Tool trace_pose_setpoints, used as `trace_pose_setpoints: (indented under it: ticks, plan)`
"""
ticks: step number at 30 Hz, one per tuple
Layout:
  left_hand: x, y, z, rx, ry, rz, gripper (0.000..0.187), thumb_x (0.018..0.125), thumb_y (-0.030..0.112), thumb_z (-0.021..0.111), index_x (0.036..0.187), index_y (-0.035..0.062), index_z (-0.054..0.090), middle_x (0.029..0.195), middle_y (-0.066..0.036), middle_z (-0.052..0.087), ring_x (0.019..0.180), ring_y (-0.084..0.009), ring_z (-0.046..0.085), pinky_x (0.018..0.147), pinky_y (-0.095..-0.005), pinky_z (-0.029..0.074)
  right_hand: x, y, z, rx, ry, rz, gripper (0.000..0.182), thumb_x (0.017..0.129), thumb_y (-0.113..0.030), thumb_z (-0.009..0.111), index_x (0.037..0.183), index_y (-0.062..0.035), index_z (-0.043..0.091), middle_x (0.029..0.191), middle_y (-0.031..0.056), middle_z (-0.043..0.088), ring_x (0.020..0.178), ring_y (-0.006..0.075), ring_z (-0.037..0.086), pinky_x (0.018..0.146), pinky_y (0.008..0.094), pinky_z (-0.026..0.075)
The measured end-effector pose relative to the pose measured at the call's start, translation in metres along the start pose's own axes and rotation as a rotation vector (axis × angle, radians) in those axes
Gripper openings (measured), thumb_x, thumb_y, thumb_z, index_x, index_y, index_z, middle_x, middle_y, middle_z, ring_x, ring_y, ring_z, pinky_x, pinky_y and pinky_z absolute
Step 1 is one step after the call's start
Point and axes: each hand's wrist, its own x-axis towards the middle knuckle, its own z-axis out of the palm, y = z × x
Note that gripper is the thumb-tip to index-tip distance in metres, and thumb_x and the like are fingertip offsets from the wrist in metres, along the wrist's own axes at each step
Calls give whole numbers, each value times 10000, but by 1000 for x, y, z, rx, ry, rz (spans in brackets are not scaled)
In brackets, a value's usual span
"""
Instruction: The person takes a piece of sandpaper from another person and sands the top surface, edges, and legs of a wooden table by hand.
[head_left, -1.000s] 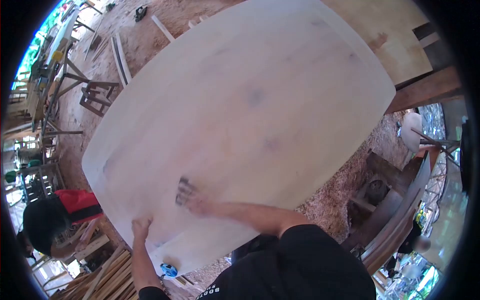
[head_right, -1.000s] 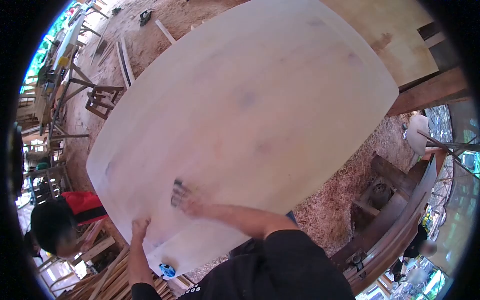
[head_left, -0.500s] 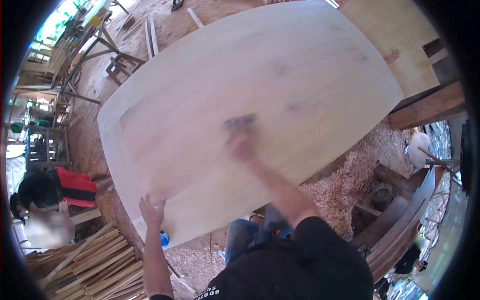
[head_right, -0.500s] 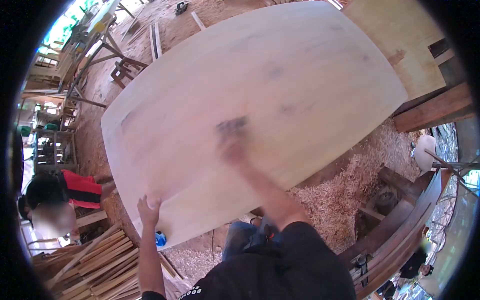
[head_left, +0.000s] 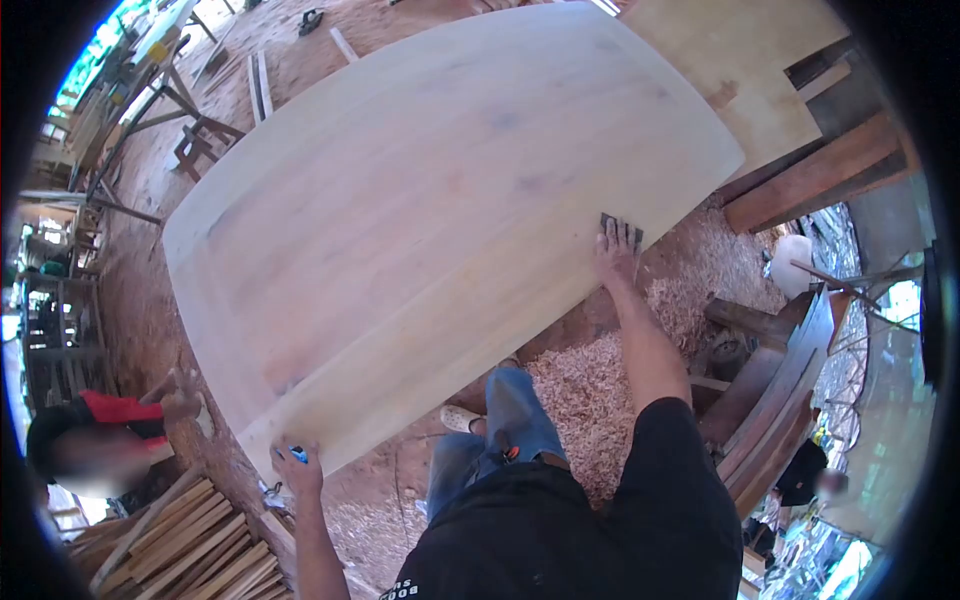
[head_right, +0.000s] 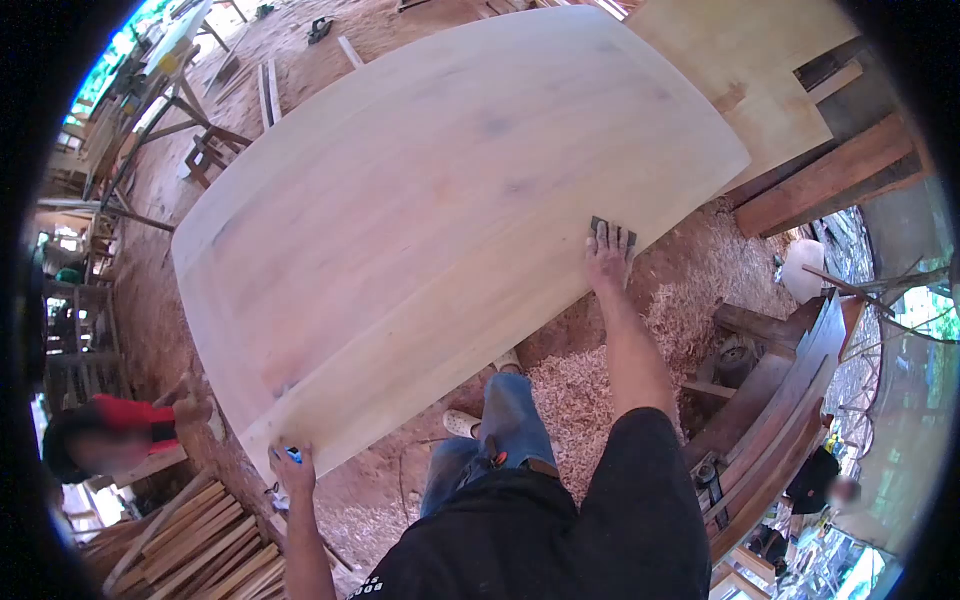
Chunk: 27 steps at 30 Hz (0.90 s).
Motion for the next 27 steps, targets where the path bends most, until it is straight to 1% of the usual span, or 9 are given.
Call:
trace_pose_setpoints:
  ticks: [2,5,8,10,11,16,18,22,27]
  plan:
    - [-5,0,-3,-4,27,19,706,899,464,681,1454,101,441,1462,-284,392,1305,-480,412,1073,-572,358,-7,-11,8,-746,453,-216,483,1007,-401,479,1401,-145,591,1411,127,591,1265,315,574,1093,519,433]
    - [-7,5,3,-9,117,49,620,914,397,679,1411,84,481,1401,-296,428,1235,-493,442,1014,-586,383,-98,-131,66,110,423,-451,611,957,-218,516,1542,-100,386,1624,135,309,1526,327,222,1234,571,140]
    - [-12,-5,20,62,160,11,601,927,433,652,1390,75,516,1347,-287,484,1199,-479,472,1003,-576,392,-228,-272,58,227,-92,-786,658,925,-257,523,1551,-121,369,1642,135,270,1532,360,193,1224,608,132]
    - [-14,-4,21,98,147,-34,603,937,468,629,1385,75,533,1327,-269,515,1214,-452,479,1023,-556,394,-274,-297,93,-246,171,-896,562,970,-295,480,1497,-106,437,1611,134,328,1516,327,243,1252,529,123]
    - [-18,-1,18,71,122,-74,607,933,471,635,1373,64,543,1322,-276,519,1214,-450,484,1021,-549,399,-265,-291,42,370,-173,-1036,539,972,-295,470,1477,-108,460,1594,133,361,1506,310,273,1254,511,136]
    - [-67,-12,12,37,151,-210,612,908,426,660,1360,31,543,1297,-280,537,1205,-434,511,1041,-505,397,-153,-122,2,192,-284,-717,546,965,-275,455,1488,-118,451,1582,136,380,1495,261,303,1250,501,162]
    - [-95,-12,4,95,31,-301,675,905,477,652,1379,13,525,1366,-278,523,1254,-409,504,1068,-492,384,-94,-45,-27,195,95,-546,544,989,-287,422,1512,-136,439,1564,152,407,1485,315,315,1234,516,201]
    - [-103,45,9,143,-148,-244,673,903,478,654,1374,13,529,1359,-277,528,1249,-408,507,1065,-492,386,18,87,-37,-96,168,-107,544,1039,-380,374,1514,-124,436,1614,126,331,1534,359,159,1222,579,151]
    - [-57,150,32,108,-231,15,671,902,479,656,1369,13,533,1350,-276,533,1242,-406,512,1061,-491,390,52,101,-30,-225,289,245,544,1040,-380,396,1523,-131,419,1619,83,329,1522,294,215,1236,540,161]
